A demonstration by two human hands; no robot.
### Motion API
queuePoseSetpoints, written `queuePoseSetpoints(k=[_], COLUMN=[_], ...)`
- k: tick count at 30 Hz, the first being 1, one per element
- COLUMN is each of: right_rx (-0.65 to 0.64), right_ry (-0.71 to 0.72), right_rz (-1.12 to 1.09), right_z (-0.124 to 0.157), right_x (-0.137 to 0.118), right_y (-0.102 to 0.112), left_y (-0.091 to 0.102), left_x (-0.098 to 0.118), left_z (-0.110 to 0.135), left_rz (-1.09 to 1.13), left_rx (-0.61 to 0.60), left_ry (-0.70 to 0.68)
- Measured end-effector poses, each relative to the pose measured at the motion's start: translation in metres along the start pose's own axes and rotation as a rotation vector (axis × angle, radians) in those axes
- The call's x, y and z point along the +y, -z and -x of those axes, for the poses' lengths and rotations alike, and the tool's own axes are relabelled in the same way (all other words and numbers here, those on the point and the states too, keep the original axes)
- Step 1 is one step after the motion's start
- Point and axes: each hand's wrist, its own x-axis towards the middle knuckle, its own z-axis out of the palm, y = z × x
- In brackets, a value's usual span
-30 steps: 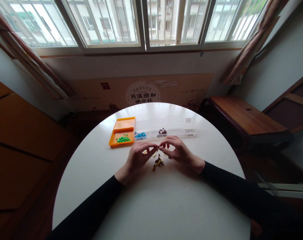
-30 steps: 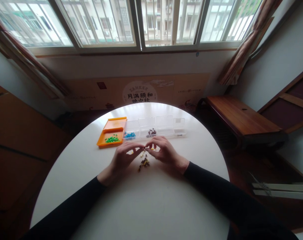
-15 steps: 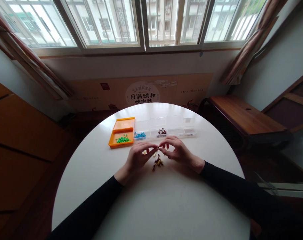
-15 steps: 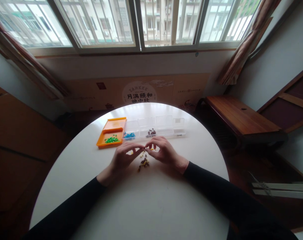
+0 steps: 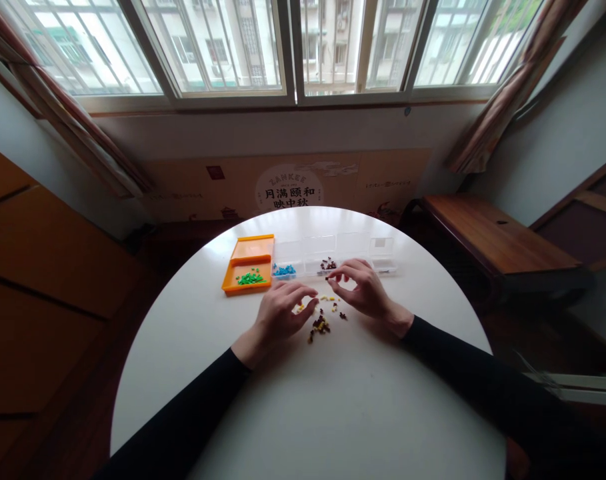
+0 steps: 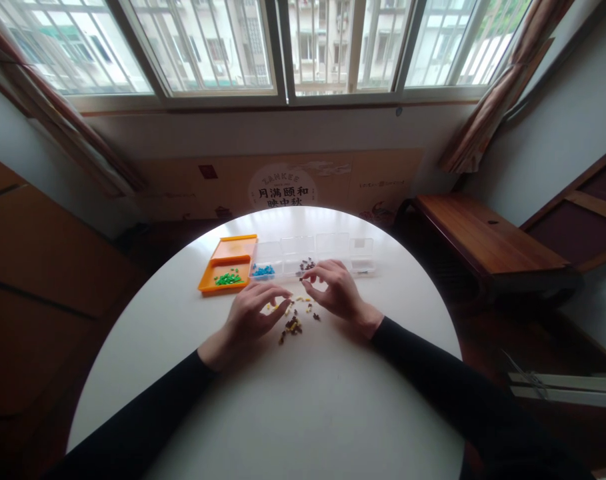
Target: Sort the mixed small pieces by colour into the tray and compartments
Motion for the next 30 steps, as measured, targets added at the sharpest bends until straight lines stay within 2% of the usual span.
queuePoseSetpoints(k=[6,10,18,23,30], right_rx=[0.070,0.088,0.011,-0.026,-0.069], right_ry=[-0.036,-0.040,-0.033,-0.014,0.012], right_rz=[0.166,0.244,0.175,0.126,0.002], right_z=[-0.021,-0.025,-0.010,-0.004,-0.004], right_x=[0.024,0.033,0.021,0.015,0.008], right_y=[-0.007,-0.010,0.000,-0.004,-0.008], left_y=[0.002,0.001,0.001,0.002,-0.001], left_x=[-0.003,-0.006,-0.009,-0.011,-0.015], left_z=[0.000,0.001,0.003,0.002,0.004], left_rz=[-0.016,-0.019,-0.009,0.011,-0.008], left_rx=[-0.022,-0.041,-0.128,-0.177,-0.164], left_ry=[0.020,0.037,0.071,0.063,0.062])
